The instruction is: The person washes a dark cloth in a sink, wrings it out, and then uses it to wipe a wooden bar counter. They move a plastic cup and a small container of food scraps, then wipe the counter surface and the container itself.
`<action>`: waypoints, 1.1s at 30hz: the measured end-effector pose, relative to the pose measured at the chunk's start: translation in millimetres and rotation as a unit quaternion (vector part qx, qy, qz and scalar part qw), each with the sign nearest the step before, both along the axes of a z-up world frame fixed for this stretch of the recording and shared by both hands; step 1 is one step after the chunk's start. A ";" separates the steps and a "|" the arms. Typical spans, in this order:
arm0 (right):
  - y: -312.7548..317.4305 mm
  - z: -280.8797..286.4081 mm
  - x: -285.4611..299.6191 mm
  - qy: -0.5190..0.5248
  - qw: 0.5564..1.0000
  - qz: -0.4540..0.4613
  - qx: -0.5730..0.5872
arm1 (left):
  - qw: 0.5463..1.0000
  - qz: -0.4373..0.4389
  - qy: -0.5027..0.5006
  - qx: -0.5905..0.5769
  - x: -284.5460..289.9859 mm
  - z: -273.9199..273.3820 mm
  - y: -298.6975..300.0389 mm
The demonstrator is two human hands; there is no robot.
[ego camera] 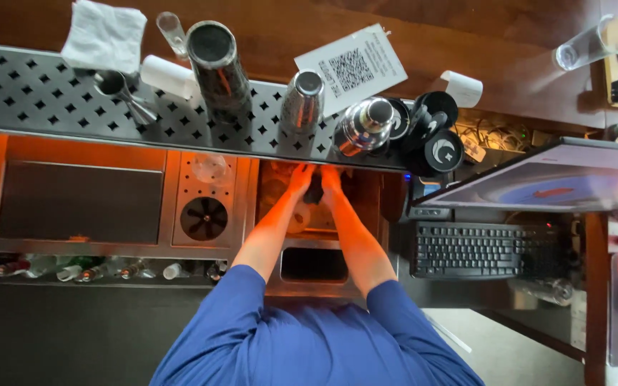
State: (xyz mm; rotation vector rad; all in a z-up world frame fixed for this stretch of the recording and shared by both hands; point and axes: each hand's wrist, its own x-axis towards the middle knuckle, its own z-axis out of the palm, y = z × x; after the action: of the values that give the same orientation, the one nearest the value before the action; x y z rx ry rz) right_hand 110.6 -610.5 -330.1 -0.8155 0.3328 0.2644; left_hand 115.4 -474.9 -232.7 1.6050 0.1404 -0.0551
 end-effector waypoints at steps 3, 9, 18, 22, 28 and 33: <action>-2.7 46.1 15.6 -0.094 0.941 -0.126 -0.299 | 0.993 0.050 0.056 0.096 2.2 20.2 -19.6; 12.7 99.2 5.5 0.240 0.969 0.006 0.063 | 0.963 0.184 0.162 0.116 20.9 11.2 -26.4; 0.1 -1.0 50.4 0.015 0.940 -0.081 -0.330 | 0.989 0.138 0.002 -0.052 15.8 87.0 -25.3; -10.0 -7.9 26.8 -0.025 0.938 -0.111 -0.328 | 0.992 0.076 0.065 0.078 9.8 66.0 -14.5; -18.5 53.7 -5.5 -0.238 0.825 0.288 -0.424 | 0.962 0.133 0.165 0.175 -4.0 39.0 -2.2; -37.6 71.4 6.4 -0.179 0.800 0.399 -0.412 | 0.981 0.120 0.143 0.048 4.1 24.8 -4.4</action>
State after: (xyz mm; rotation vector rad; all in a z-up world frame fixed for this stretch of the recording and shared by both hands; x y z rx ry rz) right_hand 117.0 -648.1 -258.7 -1.8378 -0.3255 0.7692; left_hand 119.6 -479.3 -207.9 1.6586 0.5653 -0.0936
